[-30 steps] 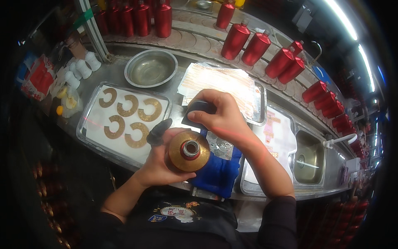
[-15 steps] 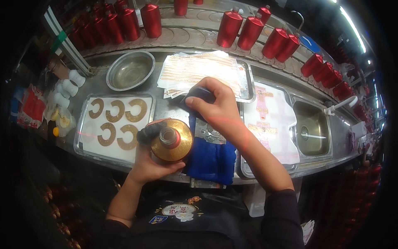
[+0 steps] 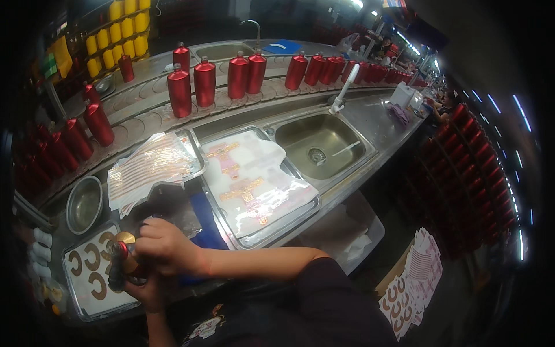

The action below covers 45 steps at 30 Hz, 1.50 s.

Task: The person applies gold circular labels to the neck of a red bottle, then uses a wooden stick to smooth the label around the rim. They continue by applying a larger red label to the body of the bottle and smoothing it with their fingers. The person handles one bottle at a time on a stainless steel workstation.

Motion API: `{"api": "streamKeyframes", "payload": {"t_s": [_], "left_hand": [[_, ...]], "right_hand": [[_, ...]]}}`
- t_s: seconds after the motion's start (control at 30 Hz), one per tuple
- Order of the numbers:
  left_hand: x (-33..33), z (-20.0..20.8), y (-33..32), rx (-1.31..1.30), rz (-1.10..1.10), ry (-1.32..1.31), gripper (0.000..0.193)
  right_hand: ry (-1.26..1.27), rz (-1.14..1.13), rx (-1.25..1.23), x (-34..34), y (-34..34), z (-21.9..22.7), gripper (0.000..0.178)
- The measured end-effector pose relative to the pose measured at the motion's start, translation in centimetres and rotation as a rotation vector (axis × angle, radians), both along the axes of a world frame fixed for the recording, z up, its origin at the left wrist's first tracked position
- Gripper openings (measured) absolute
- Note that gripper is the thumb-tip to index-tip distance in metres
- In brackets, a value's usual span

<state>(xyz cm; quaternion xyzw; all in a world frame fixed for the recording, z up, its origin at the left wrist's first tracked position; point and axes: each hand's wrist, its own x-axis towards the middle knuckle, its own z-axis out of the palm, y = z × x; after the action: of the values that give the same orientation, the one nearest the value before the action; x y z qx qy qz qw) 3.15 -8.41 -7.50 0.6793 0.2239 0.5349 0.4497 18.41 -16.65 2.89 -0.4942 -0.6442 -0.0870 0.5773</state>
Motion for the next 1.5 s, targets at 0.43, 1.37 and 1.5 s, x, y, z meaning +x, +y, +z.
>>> {"api": "streamKeyframes", "payload": {"t_s": [0.43,1.37,1.5], "left_hand": [[-2.3,0.5,2.4,-0.268,-0.240,0.073,0.064],[1.5,2.1,-0.7,-0.139,0.016,0.087,0.079],[1.5,2.8,-0.8,-0.207,-0.002,0.028,0.083]], "right_hand": [[-0.075,-0.108,0.178,-2.4,1.2,0.7,0.017],[-0.166,0.006,-0.058,-3.1,-1.0,1.3,0.032],[-0.146,0.033,-0.102,-2.4,-1.8,1.1,0.033]]}}
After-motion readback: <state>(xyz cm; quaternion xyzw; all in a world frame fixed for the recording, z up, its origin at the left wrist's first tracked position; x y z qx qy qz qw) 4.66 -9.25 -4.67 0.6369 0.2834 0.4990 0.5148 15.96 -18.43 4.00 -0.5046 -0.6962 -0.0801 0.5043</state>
